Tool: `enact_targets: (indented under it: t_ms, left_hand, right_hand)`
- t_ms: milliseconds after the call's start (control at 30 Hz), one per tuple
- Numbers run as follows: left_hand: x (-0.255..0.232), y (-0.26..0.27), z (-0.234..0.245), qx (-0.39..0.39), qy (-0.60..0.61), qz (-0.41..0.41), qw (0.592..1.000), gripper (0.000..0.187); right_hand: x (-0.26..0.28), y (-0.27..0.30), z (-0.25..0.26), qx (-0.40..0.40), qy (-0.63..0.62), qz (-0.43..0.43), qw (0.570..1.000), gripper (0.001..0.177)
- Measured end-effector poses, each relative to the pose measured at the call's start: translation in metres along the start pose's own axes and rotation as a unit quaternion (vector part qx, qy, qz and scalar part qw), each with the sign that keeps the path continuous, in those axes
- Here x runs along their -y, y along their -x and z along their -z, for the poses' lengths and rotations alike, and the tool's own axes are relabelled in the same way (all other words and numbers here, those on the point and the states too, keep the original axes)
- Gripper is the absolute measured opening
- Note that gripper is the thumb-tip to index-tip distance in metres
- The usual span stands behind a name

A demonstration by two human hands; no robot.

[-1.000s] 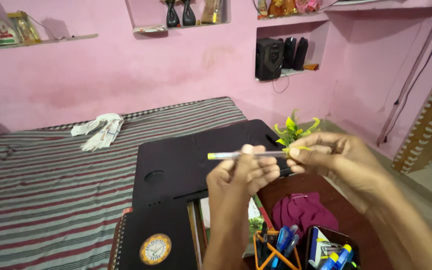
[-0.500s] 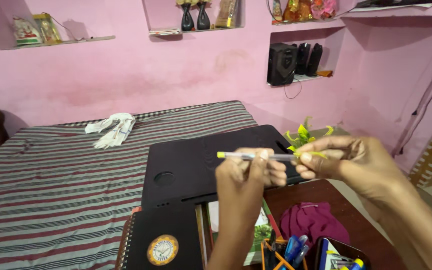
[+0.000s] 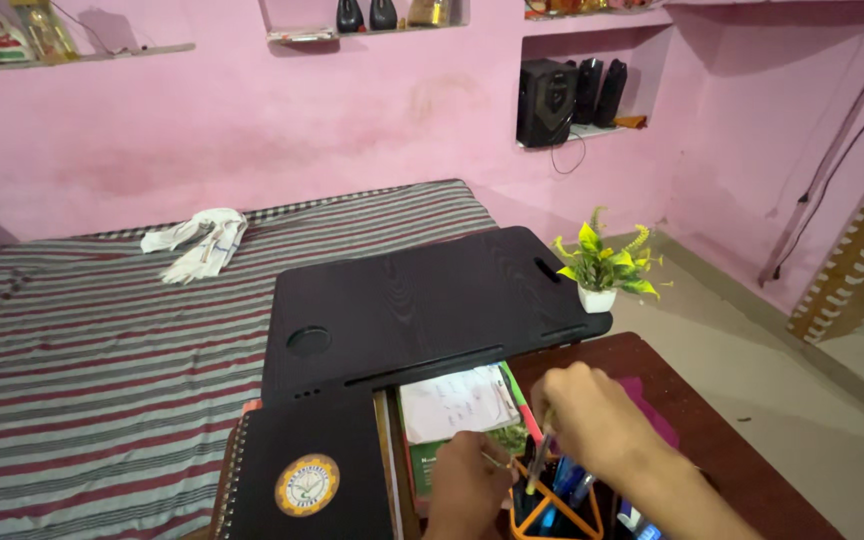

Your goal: The person repeatedly picks up pens and markers from a tray, removes caps, and places them into a pen holder. They also move a small potted plant and a cloth on the desk. The task involves sorting and arranging stationery items on a small desk.

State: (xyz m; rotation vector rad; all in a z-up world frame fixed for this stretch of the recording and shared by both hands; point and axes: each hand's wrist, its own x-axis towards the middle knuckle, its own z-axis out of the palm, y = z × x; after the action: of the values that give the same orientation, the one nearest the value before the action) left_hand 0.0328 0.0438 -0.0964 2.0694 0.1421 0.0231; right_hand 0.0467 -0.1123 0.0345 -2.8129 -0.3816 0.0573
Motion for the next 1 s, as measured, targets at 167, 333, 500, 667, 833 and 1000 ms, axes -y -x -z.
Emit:
enact_targets:
  t_ms: [167,333,500,667,833,1000]
  left_hand:
    - [0.015,0.001,-0.015,-0.040,0.011,-0.039,0.998,0.018]
    - [0.014,-0.003,-0.028,-0.061,-0.006,-0.045,0.997,0.019]
    - [0.007,0.000,-0.037,-0.069,-0.019,-0.073,0.995,0.017]
    - [-0.012,0.003,-0.039,-0.102,-0.046,-0.114,0.987,0.021]
    - [-0.041,0.007,-0.062,-0.105,0.018,-0.152,0.983,0.016]
    - [-0.040,0.020,-0.114,-0.014,0.027,-0.166,0.986,0.009]
  right_hand:
    - [-0.009,-0.008,0.001,-0.046,0.047,-0.004,0.998,0.014]
    - [-0.032,-0.030,-0.008,-0.059,0.065,-0.007,0.996,0.011]
    - [-0.046,-0.037,-0.066,0.021,0.081,0.084,0.993,0.007]
    - [-0.090,-0.038,-0.058,0.011,-0.137,0.072,0.988,0.034]
    - [-0.150,-0.033,-0.029,0.077,-0.046,0.062,0.994,0.011]
    - [-0.195,0.016,-0.068,0.180,-0.025,0.104,0.978,0.025]
